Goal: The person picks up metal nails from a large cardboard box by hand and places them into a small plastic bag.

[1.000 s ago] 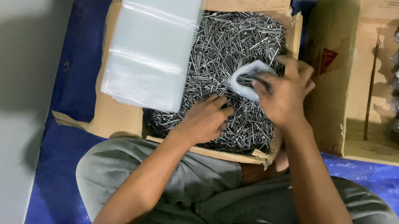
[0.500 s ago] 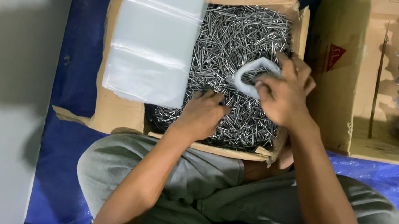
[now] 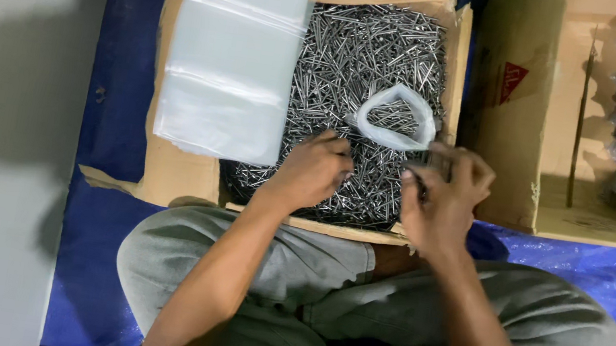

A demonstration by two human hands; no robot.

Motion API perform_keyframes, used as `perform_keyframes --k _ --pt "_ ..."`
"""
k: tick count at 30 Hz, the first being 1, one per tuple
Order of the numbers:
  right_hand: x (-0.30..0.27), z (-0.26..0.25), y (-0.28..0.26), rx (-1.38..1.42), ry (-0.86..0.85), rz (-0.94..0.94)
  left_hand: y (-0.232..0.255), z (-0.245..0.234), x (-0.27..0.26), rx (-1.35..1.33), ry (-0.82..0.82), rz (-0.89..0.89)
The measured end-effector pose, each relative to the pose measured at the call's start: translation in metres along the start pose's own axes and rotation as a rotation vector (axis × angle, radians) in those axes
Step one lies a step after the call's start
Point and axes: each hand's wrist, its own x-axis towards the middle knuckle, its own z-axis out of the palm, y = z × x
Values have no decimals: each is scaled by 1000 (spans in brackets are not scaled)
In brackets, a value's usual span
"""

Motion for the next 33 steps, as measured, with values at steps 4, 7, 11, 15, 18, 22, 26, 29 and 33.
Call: perform_keyframes --k 4,7,11,15,18,22,26,29,33 --pt "6 -7 -31 22 48 -94 22 -18 10 -272 69 -2" --pt "14 -14 -49 314 -24 -134 33 -22 8 -557 55 -94" --pt "12 -15 -55 418 -52 -19 23 -2 8 -742 187 -214" --pt "6 -10 -60 455 -101 149 23 6 15 -956 392 -346" --pt "13 -17 -76 497 -93 200 34 5 14 -1041 428 -416" --pt "13 -12 -72 472 -25 198 30 5 14 -1079 444 -413" --pt "17 -16 -70 528 -84 197 30 3 15 -1114 452 -390" --pt "20 -21 -71 574 -149 191 32 5 15 -1141 480 -391" --pt "18 -21 -65 638 -255 192 34 6 14 -1132 521 -400"
